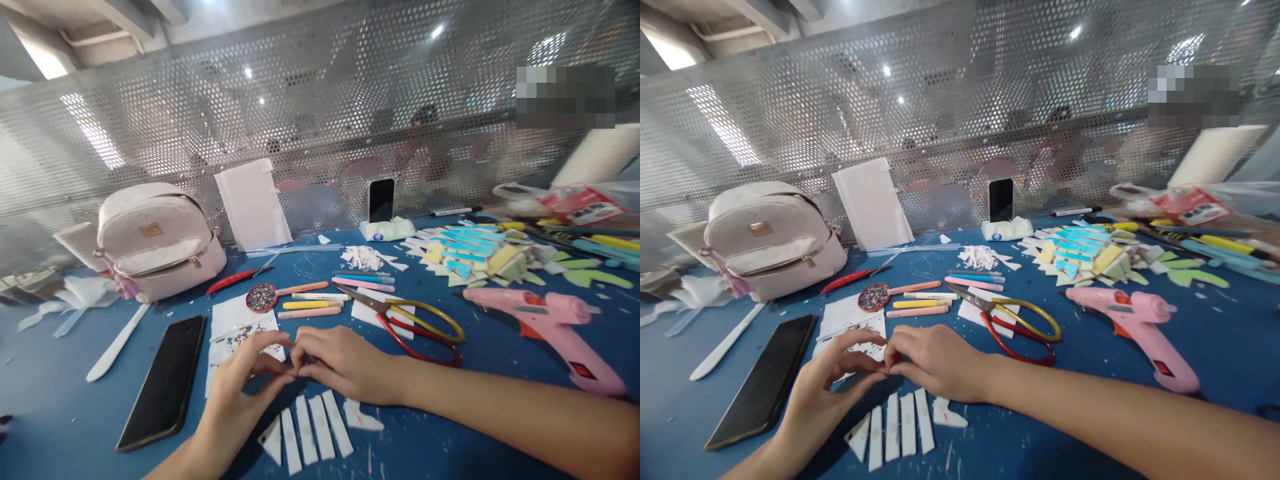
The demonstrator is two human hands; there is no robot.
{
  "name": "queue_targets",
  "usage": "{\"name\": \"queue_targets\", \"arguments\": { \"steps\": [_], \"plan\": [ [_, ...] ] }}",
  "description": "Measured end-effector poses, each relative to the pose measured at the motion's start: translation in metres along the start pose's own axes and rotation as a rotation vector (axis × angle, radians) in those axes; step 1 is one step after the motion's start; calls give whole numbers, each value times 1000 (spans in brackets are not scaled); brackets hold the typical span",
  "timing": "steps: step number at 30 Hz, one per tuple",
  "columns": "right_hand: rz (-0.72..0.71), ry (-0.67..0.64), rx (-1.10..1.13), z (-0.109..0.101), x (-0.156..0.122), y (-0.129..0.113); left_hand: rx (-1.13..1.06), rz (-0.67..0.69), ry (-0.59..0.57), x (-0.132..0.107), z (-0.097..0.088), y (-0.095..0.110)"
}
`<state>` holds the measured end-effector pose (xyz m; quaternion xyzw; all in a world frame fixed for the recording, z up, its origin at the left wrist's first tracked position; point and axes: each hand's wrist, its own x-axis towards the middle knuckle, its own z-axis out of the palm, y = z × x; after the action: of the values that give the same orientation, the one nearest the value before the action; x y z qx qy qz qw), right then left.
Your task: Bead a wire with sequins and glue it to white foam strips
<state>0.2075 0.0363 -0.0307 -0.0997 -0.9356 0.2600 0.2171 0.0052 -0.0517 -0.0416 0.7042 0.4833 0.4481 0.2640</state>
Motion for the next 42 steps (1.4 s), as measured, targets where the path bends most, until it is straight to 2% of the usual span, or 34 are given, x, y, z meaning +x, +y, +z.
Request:
{"name": "queue_targets", "arguments": {
  "steps": [7, 14, 21, 25, 29, 33, 37, 42],
  "plan": [
    [32, 10, 68, -1, 1, -2, -29, 4, 33, -2, -1, -5],
    [2, 101, 82, 4, 1, 3, 43, -15, 15, -2, 0, 0],
    [70, 129, 126, 2, 1, 2, 34, 1, 80, -1, -2, 1],
    [50, 147, 180, 0, -1, -1, 13, 20, 91, -1, -3, 2],
    [21, 224, 211, -2, -1, -3, -5, 49, 128, -3, -5, 2],
    [9, 293, 204, 0, -1, -3, -41, 60, 163, -5, -5, 3],
    [4, 309, 172, 1, -2, -2, -87, 45, 214, -6, -5, 4],
    [-1, 299, 123, 2, -2, 0, -74, 46, 191, -6, -9, 2]
  ]
}}
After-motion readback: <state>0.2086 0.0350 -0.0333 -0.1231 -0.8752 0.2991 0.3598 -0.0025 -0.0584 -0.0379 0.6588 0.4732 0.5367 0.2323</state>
